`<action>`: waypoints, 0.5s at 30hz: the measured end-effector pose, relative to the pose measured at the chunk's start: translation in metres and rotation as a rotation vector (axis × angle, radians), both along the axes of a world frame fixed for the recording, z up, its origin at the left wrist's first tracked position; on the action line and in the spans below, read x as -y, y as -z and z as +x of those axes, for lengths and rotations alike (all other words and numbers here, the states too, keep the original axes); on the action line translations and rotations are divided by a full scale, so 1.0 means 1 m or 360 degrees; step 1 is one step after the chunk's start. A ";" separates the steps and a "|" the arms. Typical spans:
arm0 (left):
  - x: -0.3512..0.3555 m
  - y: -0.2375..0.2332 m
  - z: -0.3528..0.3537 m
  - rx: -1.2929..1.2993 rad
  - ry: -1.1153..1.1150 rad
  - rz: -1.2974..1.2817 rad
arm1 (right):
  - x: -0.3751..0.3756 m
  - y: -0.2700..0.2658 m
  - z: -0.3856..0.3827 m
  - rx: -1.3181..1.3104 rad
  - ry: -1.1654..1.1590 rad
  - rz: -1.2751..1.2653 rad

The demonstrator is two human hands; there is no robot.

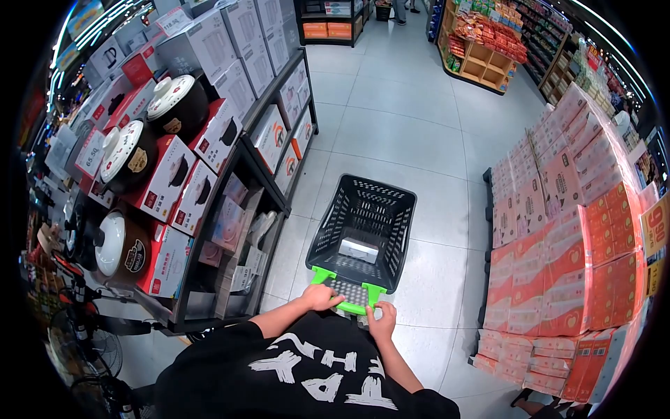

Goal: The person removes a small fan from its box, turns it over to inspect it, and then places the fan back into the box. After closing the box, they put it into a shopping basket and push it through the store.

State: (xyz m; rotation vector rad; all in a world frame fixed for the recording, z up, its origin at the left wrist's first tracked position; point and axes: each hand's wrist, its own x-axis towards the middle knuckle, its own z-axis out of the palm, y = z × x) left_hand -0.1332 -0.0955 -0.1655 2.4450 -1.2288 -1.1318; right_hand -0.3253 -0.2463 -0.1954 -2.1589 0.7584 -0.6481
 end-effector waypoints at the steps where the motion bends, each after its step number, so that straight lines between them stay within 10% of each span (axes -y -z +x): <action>1: 0.001 -0.002 0.001 0.0003 0.0000 0.0008 | 0.007 0.008 -0.008 -0.0034 0.0060 0.0078; 8: 0.003 -0.014 -0.001 0.0017 -0.0012 0.0022 | 0.029 0.106 -0.112 -0.1054 -0.0028 0.1059; 15: 0.002 -0.022 -0.006 -0.0006 -0.0064 -0.0009 | 0.020 0.088 -0.175 -0.1135 -0.0088 0.1626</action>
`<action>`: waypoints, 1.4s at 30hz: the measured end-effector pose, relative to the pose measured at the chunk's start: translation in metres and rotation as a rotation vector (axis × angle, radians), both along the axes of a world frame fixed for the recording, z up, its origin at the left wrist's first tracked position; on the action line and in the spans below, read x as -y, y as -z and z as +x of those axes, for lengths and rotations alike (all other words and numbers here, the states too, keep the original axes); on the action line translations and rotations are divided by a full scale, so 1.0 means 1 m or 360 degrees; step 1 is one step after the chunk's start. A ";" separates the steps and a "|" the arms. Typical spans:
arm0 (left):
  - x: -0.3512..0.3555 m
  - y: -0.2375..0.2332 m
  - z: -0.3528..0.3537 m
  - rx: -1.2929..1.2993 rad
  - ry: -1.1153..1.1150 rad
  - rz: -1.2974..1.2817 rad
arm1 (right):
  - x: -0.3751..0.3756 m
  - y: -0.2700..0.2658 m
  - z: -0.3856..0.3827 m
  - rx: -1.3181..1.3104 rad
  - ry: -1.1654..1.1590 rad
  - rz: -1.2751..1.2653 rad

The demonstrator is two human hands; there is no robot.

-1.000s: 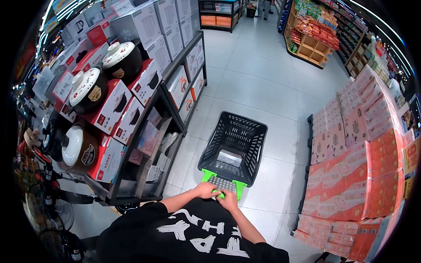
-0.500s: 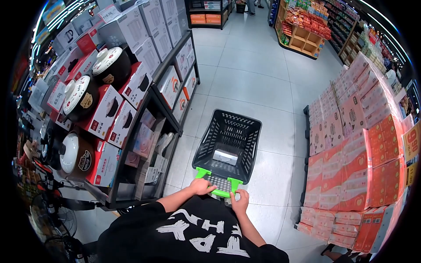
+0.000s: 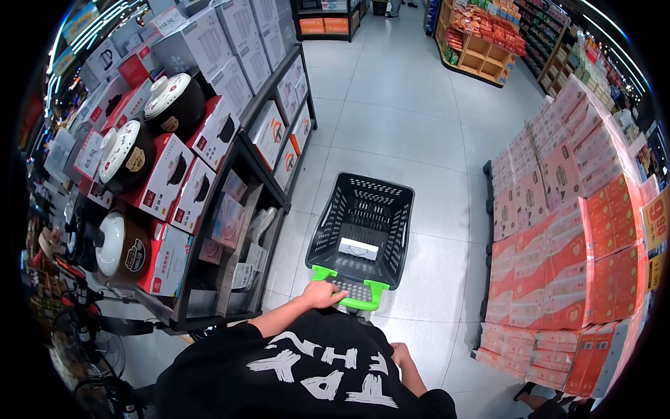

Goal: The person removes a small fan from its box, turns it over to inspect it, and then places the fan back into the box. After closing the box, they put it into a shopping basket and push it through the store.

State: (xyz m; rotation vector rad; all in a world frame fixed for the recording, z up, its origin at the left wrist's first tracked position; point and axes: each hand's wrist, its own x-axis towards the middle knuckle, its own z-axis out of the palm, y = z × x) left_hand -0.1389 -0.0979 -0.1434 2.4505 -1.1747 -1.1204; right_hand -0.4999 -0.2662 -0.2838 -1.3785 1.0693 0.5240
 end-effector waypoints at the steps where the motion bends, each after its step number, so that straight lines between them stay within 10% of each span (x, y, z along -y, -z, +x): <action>1: 0.001 0.001 -0.001 0.0006 0.0001 -0.0012 | 0.002 -0.003 -0.004 -0.0060 -0.0029 0.0019; 12: 0.010 -0.013 -0.002 -0.0018 -0.0074 -0.0060 | -0.035 -0.074 0.002 0.0572 0.0364 -0.0145; 23: 0.017 -0.010 0.002 0.0027 -0.0078 -0.0088 | -0.022 -0.090 -0.052 0.0127 0.0321 -0.0054; 42: 0.012 -0.007 0.000 -0.0006 -0.0171 -0.0133 | -0.046 -0.001 0.013 -0.0007 0.0208 -0.0341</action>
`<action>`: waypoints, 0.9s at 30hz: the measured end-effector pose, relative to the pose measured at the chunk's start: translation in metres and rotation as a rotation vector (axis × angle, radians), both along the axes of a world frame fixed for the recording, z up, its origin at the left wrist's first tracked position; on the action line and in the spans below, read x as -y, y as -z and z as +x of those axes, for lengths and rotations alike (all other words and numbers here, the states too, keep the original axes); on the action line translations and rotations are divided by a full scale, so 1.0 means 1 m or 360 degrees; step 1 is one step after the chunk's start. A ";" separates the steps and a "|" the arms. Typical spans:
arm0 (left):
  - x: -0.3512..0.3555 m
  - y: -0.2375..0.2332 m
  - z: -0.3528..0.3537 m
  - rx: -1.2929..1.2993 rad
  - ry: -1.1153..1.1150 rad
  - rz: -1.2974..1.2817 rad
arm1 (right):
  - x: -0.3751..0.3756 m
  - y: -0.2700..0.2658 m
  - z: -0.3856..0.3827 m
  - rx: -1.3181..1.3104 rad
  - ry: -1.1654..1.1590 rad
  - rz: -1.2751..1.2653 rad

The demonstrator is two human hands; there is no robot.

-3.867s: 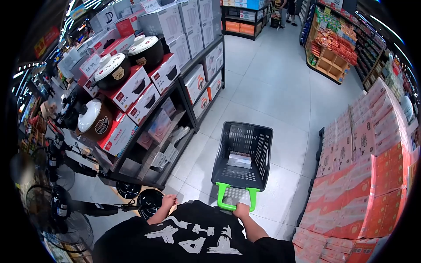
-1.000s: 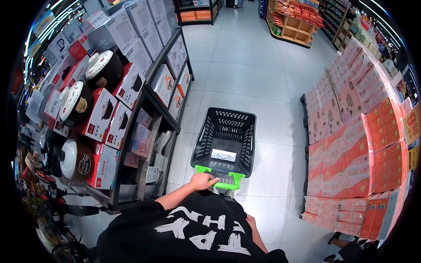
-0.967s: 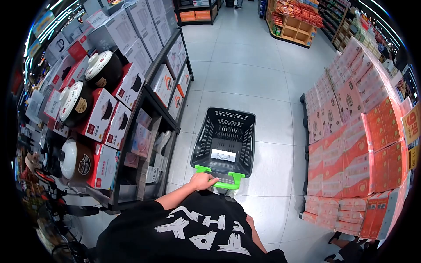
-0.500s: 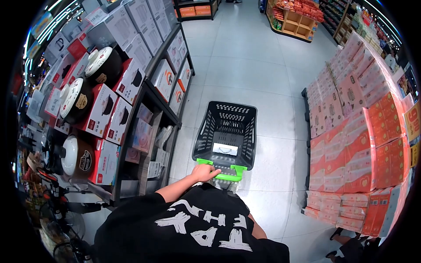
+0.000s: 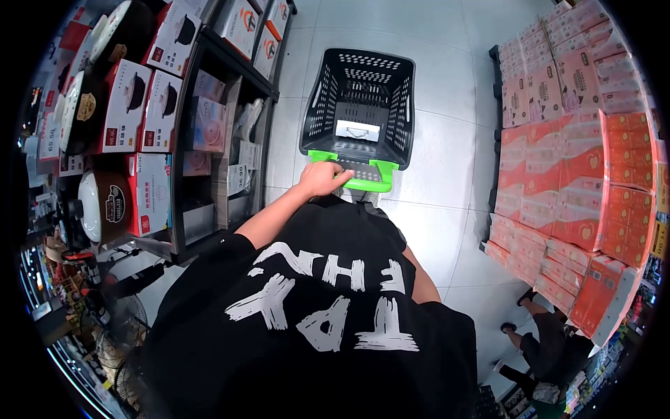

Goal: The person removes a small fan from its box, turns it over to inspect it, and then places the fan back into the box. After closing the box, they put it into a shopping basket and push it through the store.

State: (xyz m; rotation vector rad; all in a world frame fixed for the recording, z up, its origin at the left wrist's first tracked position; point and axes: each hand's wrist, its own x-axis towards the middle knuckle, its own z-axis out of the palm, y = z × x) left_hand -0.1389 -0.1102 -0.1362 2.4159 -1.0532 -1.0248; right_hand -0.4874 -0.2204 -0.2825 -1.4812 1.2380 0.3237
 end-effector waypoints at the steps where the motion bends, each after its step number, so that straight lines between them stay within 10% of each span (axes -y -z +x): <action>1: -0.001 0.000 0.000 -0.0015 0.0004 0.0020 | -0.003 0.004 0.000 -0.0018 -0.0008 0.0000; 20: -0.027 0.014 -0.001 -0.0191 -0.0075 -0.0285 | -0.010 0.025 -0.050 -0.0377 -0.0109 -0.0200; 27: -0.037 0.044 -0.002 -0.0317 -0.0226 -0.0493 | -0.001 -0.070 0.042 0.0344 0.0670 -0.0579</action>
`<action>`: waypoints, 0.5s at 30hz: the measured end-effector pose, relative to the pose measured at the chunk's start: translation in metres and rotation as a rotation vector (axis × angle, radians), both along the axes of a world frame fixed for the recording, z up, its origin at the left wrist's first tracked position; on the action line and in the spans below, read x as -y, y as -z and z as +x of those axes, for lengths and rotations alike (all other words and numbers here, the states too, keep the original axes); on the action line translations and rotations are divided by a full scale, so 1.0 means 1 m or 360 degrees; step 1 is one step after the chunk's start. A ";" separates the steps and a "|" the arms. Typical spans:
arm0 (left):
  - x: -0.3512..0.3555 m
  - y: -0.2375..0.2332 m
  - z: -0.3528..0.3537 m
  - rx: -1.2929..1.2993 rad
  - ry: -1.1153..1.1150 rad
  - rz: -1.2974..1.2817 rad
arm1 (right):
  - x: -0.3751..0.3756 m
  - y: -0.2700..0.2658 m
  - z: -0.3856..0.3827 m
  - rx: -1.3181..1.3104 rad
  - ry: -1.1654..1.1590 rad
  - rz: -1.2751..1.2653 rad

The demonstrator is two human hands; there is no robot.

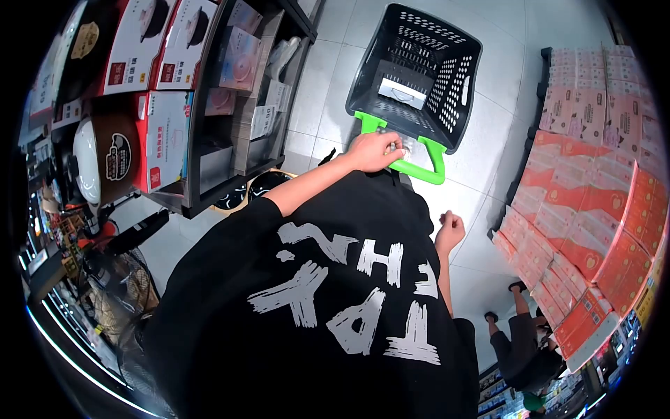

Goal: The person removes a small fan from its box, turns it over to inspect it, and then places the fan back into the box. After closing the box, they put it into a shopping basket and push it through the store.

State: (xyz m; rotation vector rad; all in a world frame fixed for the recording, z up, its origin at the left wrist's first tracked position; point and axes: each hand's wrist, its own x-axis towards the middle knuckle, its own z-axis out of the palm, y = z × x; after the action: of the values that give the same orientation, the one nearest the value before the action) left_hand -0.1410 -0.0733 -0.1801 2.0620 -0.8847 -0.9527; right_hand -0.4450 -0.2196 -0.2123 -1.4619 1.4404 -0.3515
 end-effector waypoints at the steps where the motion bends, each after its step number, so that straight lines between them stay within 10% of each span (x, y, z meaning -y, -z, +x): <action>1: 0.001 -0.001 0.000 -0.0024 -0.0018 0.0004 | 0.002 -0.014 0.021 0.0065 -0.0016 -0.0169; 9: 0.010 -0.011 0.009 -0.0075 -0.0060 0.0033 | -0.003 -0.106 0.169 0.0089 -0.1577 -0.1200; 15: 0.026 -0.003 0.024 -0.0323 -0.0108 0.0225 | 0.001 -0.071 0.190 -0.0449 -0.1754 -0.0484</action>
State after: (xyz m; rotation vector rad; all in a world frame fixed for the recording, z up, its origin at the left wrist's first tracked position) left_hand -0.1169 -0.0989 -0.1767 2.0539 -0.6537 -1.1925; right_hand -0.2554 -0.2202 -0.1414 -2.3702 0.5960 0.3566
